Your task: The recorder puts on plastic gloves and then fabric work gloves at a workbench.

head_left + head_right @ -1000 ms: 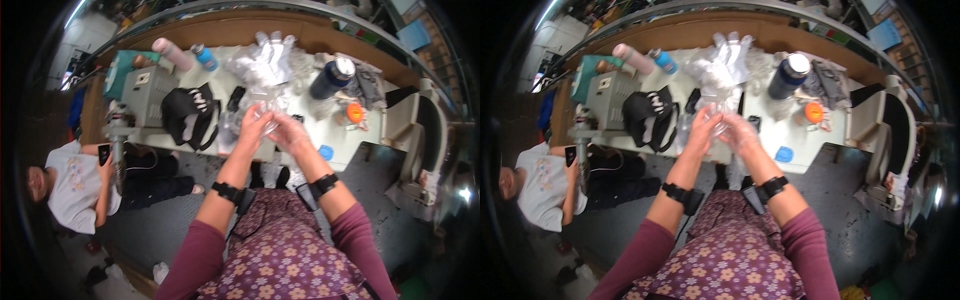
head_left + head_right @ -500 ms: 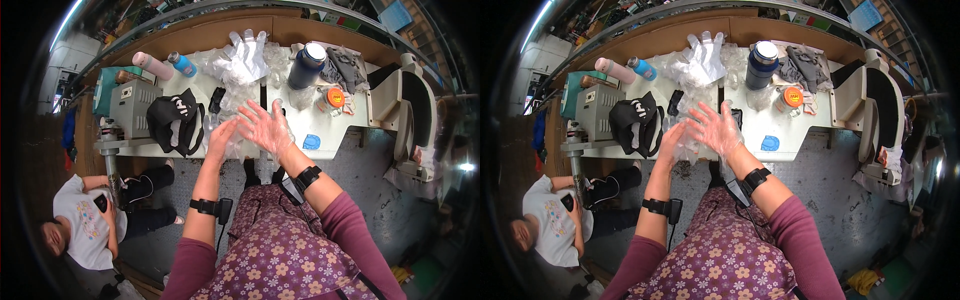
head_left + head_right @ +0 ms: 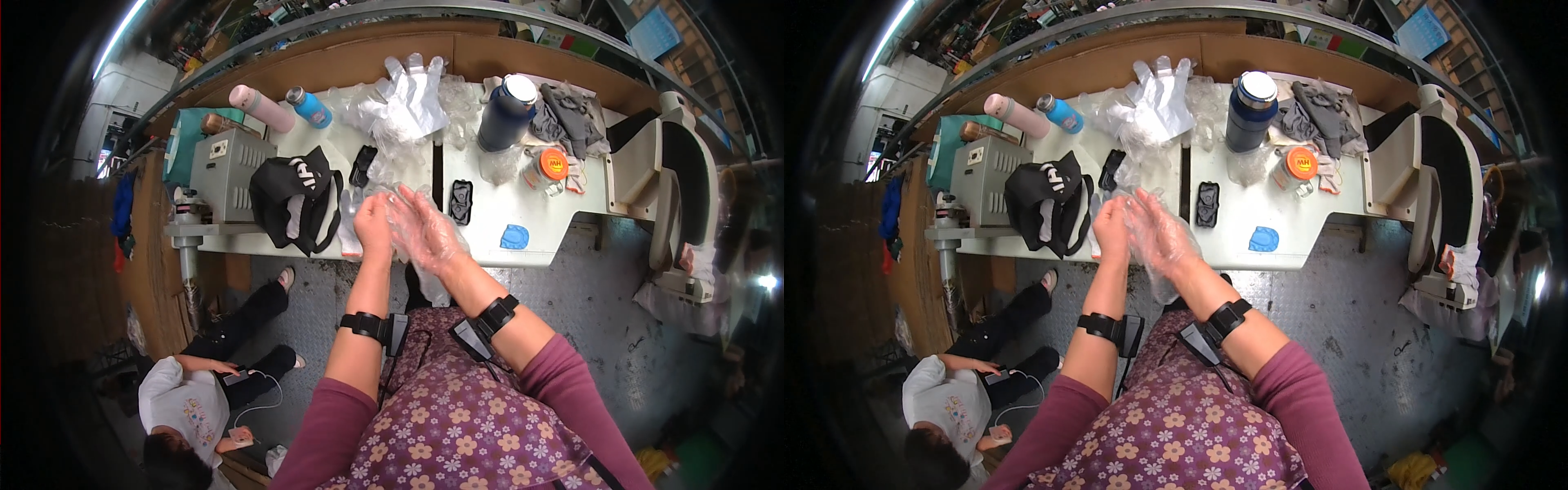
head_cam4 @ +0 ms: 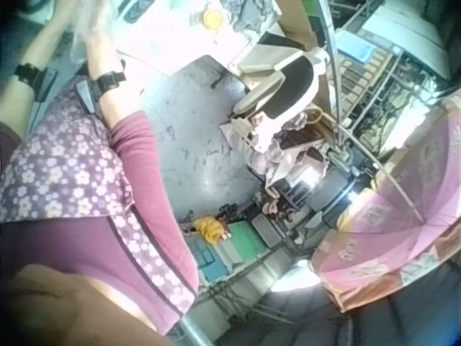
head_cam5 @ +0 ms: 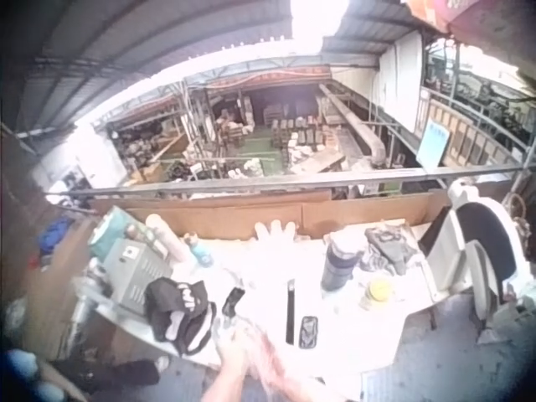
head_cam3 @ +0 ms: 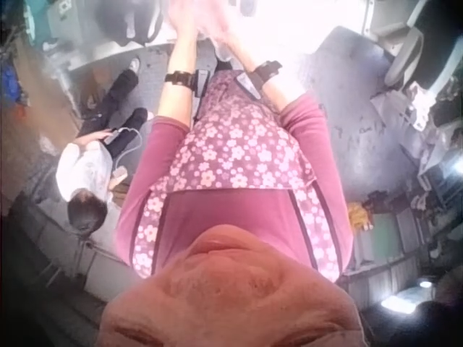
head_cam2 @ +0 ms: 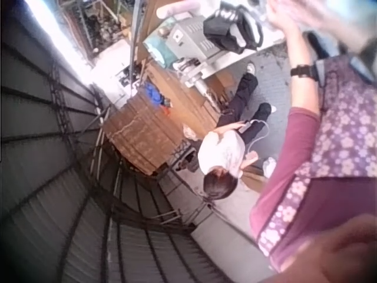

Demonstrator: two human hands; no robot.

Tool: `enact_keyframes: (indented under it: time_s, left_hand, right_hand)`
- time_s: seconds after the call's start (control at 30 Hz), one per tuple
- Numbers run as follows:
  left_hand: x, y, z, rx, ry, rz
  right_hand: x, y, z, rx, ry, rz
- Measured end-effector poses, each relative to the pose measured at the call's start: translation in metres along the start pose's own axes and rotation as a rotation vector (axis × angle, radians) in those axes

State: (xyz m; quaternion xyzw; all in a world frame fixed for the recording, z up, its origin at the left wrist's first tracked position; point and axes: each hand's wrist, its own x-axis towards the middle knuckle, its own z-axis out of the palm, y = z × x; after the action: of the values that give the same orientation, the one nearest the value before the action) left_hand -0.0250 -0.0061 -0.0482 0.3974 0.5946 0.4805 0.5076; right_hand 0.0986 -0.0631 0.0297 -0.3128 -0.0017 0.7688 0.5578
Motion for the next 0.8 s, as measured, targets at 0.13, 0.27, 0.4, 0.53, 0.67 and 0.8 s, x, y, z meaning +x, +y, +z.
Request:
enact_keyframes:
  time_s: [0.13, 0.27, 0.4, 0.53, 0.67, 0.8]
  left_hand:
    - [0.010, -0.010, -0.019, -0.218, 0.055, -0.143]
    - [0.009, 0.002, -0.034, -0.177, -0.013, -0.152]
    - [0.002, 0.026, -0.039, -0.033, -0.032, -0.045]
    - [0.000, 0.063, -0.046, -0.034, -0.236, -0.125]
    - [-0.012, 0.092, -0.062, -0.171, -0.633, -0.550]
    - [-0.039, 0.081, -0.052, 0.068, -0.799, -0.359]
  right_hand:
    - [-0.019, 0.034, 0.000, 0.079, -0.240, -0.031]
    - [-0.034, 0.055, 0.000, 0.340, -0.116, 0.065]
    - [-0.042, 0.067, 0.010, 0.354, -0.108, 0.025]
    - [-0.042, 0.061, 0.009, 0.319, 0.027, 0.095]
    - [-0.030, 0.051, -0.004, 0.247, 0.121, 0.114]
    - [-0.015, 0.057, -0.014, 0.066, 0.218, 0.117]
